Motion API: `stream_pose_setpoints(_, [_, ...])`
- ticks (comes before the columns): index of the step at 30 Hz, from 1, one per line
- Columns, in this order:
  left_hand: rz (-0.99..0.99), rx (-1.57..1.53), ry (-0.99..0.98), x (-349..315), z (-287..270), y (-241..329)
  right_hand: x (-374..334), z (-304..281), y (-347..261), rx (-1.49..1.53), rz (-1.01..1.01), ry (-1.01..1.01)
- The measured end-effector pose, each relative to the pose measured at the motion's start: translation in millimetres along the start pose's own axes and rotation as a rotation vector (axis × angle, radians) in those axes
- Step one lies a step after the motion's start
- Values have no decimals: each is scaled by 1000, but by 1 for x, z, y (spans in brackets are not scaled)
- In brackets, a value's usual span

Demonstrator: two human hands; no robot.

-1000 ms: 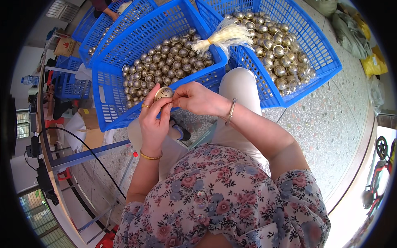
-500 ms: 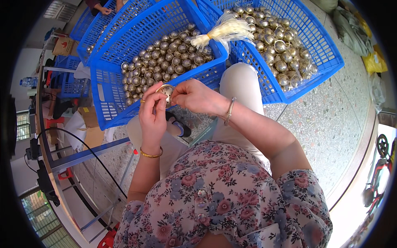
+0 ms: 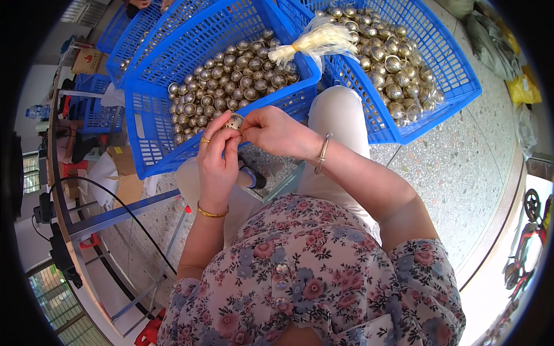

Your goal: The person is stringing gold ball ornaments by inserting silver hangers into the tops.

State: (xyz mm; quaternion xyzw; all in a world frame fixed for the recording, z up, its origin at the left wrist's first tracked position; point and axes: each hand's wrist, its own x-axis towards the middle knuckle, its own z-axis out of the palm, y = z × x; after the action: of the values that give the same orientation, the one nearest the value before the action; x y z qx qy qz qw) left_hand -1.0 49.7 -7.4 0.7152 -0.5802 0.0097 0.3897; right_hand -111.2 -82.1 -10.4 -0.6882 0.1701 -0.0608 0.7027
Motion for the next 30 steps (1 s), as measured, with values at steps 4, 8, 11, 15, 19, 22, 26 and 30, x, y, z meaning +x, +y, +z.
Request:
stream_pose_setpoints(4, [-53,-98,7,1,0,1,-1,-1,-4,-14,10,2])
stream_pose_setpoints(8, [-89,-182,8,0,1,0,-2,-1,-5,-28,30,-8])
stream_pose_setpoints(11, [-101,-211,4,-1,1,0,-2,0,-5,-42,37,-5])
stream_pose_setpoints(15, [-142,-273,-2,-2,0,-2,-2,-1,-7,-50,42,-18])
stream_pose_setpoints(19, [-140,-280,12,-3,0,-2,-3,1,-9,-81,30,-16])
stream_pose_setpoints(22, [-105,-232,0,-3,1,-1,-3,3,-8,-113,3,7])
stream_pose_setpoints(26, [-116,-128,-27,-2,4,5,-3,3,-9,-129,10,22])
stream_pose_setpoints(30, [-152,-245,53,-9,16,0,-4,3,-13,-196,59,50])
